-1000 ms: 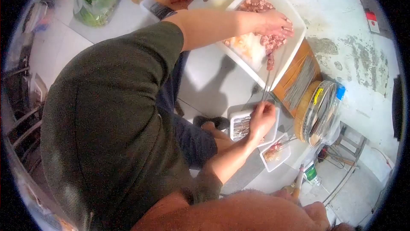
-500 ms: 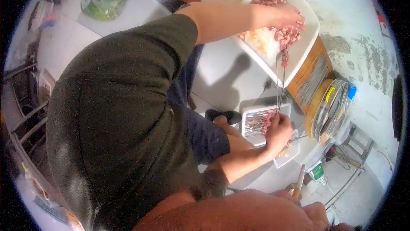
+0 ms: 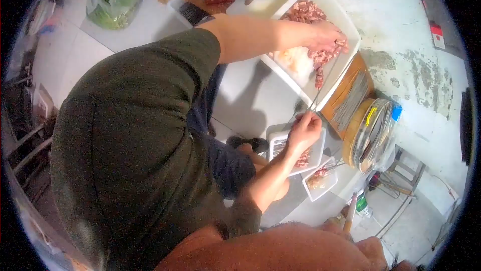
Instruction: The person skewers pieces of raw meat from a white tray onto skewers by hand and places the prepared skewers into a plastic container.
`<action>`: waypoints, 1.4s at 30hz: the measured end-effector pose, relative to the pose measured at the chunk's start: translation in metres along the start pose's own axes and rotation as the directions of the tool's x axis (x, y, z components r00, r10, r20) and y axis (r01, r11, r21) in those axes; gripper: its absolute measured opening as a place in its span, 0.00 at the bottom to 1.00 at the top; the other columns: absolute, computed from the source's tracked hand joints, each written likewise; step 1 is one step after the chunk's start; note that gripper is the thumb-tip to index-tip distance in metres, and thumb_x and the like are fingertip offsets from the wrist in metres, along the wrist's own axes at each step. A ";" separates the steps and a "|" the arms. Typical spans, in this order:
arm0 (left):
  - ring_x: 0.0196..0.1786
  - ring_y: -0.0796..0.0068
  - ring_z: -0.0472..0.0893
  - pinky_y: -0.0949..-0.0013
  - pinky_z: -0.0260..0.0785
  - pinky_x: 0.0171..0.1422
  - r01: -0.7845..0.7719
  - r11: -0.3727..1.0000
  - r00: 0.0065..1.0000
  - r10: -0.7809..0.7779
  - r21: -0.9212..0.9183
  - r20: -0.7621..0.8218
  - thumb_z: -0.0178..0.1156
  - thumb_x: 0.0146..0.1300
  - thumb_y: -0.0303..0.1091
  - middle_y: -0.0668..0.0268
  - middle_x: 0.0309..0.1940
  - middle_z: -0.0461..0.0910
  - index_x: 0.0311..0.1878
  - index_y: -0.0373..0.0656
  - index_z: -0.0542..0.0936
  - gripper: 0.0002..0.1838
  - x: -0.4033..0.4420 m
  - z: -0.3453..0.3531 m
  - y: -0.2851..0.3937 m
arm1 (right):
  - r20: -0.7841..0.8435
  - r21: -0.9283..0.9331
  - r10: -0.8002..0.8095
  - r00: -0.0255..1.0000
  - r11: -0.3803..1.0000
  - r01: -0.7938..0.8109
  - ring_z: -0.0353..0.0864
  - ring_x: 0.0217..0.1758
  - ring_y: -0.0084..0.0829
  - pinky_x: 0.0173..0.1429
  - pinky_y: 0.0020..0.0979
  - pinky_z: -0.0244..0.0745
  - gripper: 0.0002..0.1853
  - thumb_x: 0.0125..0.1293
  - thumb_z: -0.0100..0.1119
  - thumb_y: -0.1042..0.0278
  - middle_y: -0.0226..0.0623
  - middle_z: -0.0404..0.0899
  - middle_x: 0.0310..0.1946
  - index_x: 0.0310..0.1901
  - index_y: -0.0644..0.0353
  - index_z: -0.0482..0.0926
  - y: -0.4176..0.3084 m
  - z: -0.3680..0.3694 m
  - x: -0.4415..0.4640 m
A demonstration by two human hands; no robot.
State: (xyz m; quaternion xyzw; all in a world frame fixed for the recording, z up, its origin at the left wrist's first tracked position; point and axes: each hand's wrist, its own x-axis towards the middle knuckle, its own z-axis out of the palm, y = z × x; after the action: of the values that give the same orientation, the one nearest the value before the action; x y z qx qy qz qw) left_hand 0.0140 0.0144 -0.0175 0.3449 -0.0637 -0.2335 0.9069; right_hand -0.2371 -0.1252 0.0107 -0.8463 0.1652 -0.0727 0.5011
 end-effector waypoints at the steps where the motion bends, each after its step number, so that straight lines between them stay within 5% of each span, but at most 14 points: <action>1: 0.54 0.62 0.79 0.67 0.68 0.57 -0.001 1.000 1.000 0.001 -0.014 -0.019 0.51 0.69 0.34 0.54 0.49 0.78 0.52 0.34 0.74 0.15 -0.005 0.003 0.003 | 0.000 0.009 0.014 1.000 1.000 -0.014 0.69 0.21 0.19 0.26 0.21 0.64 0.10 0.70 0.53 0.67 0.33 0.76 0.21 0.31 0.62 0.70 0.000 0.002 0.000; 2: 0.54 0.62 0.79 0.66 0.68 0.58 0.016 1.000 1.000 -0.017 -0.016 -0.018 0.52 0.68 0.33 0.53 0.49 0.78 0.52 0.33 0.74 0.15 -0.002 0.001 0.003 | -0.014 -0.004 -0.011 1.000 1.000 0.011 0.67 0.19 0.18 0.24 0.21 0.62 0.11 0.70 0.53 0.66 0.31 0.74 0.18 0.30 0.62 0.69 0.001 0.004 0.000; 5: 0.55 0.60 0.78 0.64 0.69 0.59 0.035 0.999 0.999 -0.036 -0.038 -0.020 0.53 0.68 0.31 0.52 0.50 0.78 0.53 0.31 0.73 0.15 0.003 0.000 0.001 | 0.062 0.006 0.106 0.993 0.994 -0.106 0.76 0.31 0.23 0.35 0.25 0.72 0.09 0.69 0.54 0.65 0.38 0.79 0.31 0.41 0.63 0.73 0.005 -0.002 0.002; 9: 0.54 0.58 0.79 0.63 0.73 0.58 -0.008 0.992 0.999 0.003 -0.127 -0.039 0.55 0.67 0.28 0.51 0.50 0.77 0.53 0.29 0.71 0.15 -0.006 0.008 0.006 | 0.002 0.160 -0.004 1.000 0.987 0.003 0.67 0.17 0.16 0.20 0.18 0.59 0.09 0.68 0.55 0.67 0.30 0.73 0.19 0.33 0.63 0.72 0.027 0.001 0.010; 20: 0.51 0.59 0.81 0.64 0.75 0.53 0.046 0.997 0.999 -0.046 -0.058 0.006 0.56 0.67 0.29 0.51 0.47 0.79 0.53 0.29 0.72 0.16 -0.008 0.009 0.009 | -0.006 0.264 0.172 0.985 0.951 -0.164 0.67 0.17 0.17 0.20 0.18 0.60 0.10 0.68 0.55 0.68 0.31 0.74 0.19 0.31 0.63 0.71 0.047 -0.001 0.020; 27: 0.49 0.59 0.81 0.62 0.75 0.52 0.039 0.997 0.997 -0.042 -0.062 -0.058 0.58 0.65 0.29 0.50 0.46 0.80 0.51 0.29 0.74 0.15 -0.014 0.015 0.011 | 0.047 0.123 0.052 0.998 0.991 -0.057 0.67 0.17 0.16 0.19 0.18 0.59 0.09 0.68 0.55 0.68 0.31 0.75 0.19 0.32 0.63 0.71 0.019 0.005 0.013; 31: 0.46 0.59 0.81 0.62 0.75 0.50 0.024 0.997 0.993 -0.033 -0.077 -0.112 0.58 0.66 0.29 0.51 0.45 0.80 0.51 0.29 0.74 0.15 -0.027 0.025 0.018 | 0.010 0.396 0.250 0.968 0.888 -0.234 0.67 0.17 0.16 0.19 0.17 0.59 0.09 0.68 0.56 0.67 0.31 0.74 0.19 0.32 0.63 0.71 0.047 0.004 0.022; 34: 0.45 0.59 0.82 0.64 0.75 0.48 0.011 0.987 0.995 -0.026 -0.160 -0.093 0.57 0.66 0.29 0.52 0.44 0.80 0.49 0.30 0.75 0.13 -0.021 0.019 0.013 | 0.015 0.369 0.214 0.977 0.907 -0.204 0.66 0.17 0.16 0.19 0.17 0.59 0.09 0.68 0.56 0.67 0.31 0.74 0.19 0.32 0.62 0.71 0.051 0.004 0.024; 42: 0.43 0.65 0.81 0.68 0.71 0.45 0.142 0.989 0.987 -0.144 0.030 0.073 0.56 0.66 0.36 0.56 0.40 0.82 0.44 0.34 0.78 0.13 -0.024 0.015 0.026 | -0.019 0.275 0.126 0.992 0.954 -0.115 0.66 0.17 0.16 0.19 0.16 0.58 0.10 0.68 0.55 0.67 0.32 0.75 0.19 0.32 0.62 0.71 0.040 0.006 0.024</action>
State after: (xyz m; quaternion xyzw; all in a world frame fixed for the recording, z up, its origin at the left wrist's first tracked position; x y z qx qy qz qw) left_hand -0.0014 0.0337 0.0121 0.3508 -0.0758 -0.3099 0.8804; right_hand -0.2208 -0.1467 -0.0284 -0.7560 0.2140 -0.0795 0.6135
